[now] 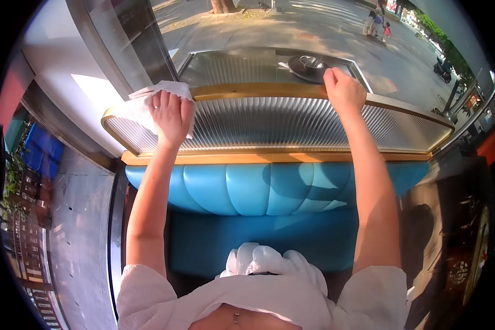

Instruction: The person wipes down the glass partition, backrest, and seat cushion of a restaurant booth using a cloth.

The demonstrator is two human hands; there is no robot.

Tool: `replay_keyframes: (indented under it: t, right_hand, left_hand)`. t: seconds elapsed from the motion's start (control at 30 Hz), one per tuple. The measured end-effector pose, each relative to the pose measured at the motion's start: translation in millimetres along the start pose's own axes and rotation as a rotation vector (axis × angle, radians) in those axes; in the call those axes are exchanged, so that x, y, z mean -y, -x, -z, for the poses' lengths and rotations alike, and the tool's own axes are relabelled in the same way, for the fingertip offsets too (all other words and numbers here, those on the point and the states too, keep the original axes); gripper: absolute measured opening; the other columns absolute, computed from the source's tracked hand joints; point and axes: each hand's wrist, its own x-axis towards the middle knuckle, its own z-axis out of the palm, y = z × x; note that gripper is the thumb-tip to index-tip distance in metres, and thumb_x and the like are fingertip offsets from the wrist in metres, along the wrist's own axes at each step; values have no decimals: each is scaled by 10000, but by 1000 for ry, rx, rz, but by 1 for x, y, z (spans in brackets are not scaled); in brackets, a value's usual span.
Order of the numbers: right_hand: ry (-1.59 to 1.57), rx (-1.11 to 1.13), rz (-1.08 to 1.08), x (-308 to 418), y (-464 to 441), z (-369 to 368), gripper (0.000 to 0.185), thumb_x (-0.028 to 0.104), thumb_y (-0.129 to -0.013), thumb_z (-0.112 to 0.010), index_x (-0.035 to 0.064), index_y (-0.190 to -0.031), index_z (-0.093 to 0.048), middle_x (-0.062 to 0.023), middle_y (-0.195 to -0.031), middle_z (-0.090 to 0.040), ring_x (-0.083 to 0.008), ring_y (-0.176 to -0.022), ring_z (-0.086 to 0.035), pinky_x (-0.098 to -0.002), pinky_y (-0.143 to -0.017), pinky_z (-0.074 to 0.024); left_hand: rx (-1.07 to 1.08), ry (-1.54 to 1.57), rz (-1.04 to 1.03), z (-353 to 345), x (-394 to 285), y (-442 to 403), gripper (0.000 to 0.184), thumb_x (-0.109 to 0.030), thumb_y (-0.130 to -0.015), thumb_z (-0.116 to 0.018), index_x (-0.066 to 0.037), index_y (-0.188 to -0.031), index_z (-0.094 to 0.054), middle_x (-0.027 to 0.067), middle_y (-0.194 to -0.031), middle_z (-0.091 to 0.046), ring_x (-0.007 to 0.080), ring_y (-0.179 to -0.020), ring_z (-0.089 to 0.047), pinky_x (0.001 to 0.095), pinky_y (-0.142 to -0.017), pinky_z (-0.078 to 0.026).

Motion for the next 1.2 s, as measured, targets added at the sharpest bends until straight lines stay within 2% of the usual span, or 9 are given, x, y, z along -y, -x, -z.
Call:
replay_keyframes:
  t: [0.1, 0.23, 0.33, 0.47, 0.53, 0.67, 0.93, 1.07, 1.2]
  right_hand:
    - [-71, 69, -52, 6, -1, 7, 335, 434, -868, -468, 157, -851, -654, -89, -744, -657, -337, -751, -619, -419, -654, -468]
    - [-365, -148, 181, 18, 1, -2, 187, 218, -837, -564, 103, -977, -611, -80, -933, -635, -286, -828, -615, -376, -696, -476]
    - [-378, -268, 473, 98, 28, 13, 181, 143, -799, -597, 78, -967, -611, -59, -971, -604, -249, -891, -589, -360, -766, -453]
    - [-300, -203, 655, 181, 64, -14, 343, 315, -799, -603, 39, -1002, -576, -122, -1022, -572, -280, -1044, -511, -419, -944, -335]
    - [-162, -48, 642, 206, 83, -52, 386, 267, -820, -564, -8, -1089, -538, -178, -1091, -553, -333, -1094, -488, -452, -977, -319]
    - [-72, -258, 624, 216, 89, -81, 378, 194, -798, -520, -20, -1110, -534, -195, -1067, -552, -358, -1074, -477, -452, -974, -314]
    - [-76, -290, 634, 122, 69, -45, 451, 345, -763, -632, 64, -1105, -543, -82, -966, -521, -253, -930, -490, -377, -882, -368]
    - [-5, -306, 570, 14, 52, -3, 480, 438, -764, -619, 83, -1078, -543, -73, -949, -528, -237, -960, -501, -369, -889, -363]
    - [1, -389, 472, -109, 28, 33, 353, 382, -810, -598, 81, -995, -589, -50, -963, -591, -236, -942, -537, -368, -867, -387]
  left_hand:
    - [89, 90, -51, -18, -77, -17, 266, -290, -822, -545, -25, -842, -550, 131, -917, -533, 332, -948, -492, 463, -926, -329]
    - [195, 204, -90, -19, -129, -29, 243, -247, -830, -573, -10, -877, -555, 143, -982, -545, 341, -952, -522, 442, -914, -373]
    - [-55, 652, 99, -7, -124, -24, 166, -86, -795, -563, -7, -941, -575, 143, -1007, -562, 344, -950, -521, 434, -897, -397]
    - [-279, 568, 366, 33, -86, 2, 206, 30, -798, -476, -1, -977, -573, 130, -972, -586, 296, -914, -546, 354, -844, -419]
    - [-254, 596, 501, 44, -63, 16, 176, 25, -811, -475, 7, -956, -573, 121, -946, -589, 265, -900, -552, 338, -817, -423]
    - [-171, 479, 433, 65, -30, 41, 157, 34, -827, -468, 5, -930, -582, 96, -909, -593, 216, -862, -556, 306, -767, -435]
    - [-50, 536, 448, 67, -40, 50, 145, 29, -849, -466, -6, -919, -588, 66, -903, -594, 171, -839, -560, 260, -716, -444]
    - [21, 530, 406, 61, -56, 46, 151, 24, -845, -468, -18, -924, -590, 66, -915, -594, 179, -860, -557, 266, -728, -441]
    - [46, 491, 362, 46, -74, 35, 121, 1, -843, -493, -6, -923, -582, 106, -958, -592, 256, -937, -548, 336, -822, -420]
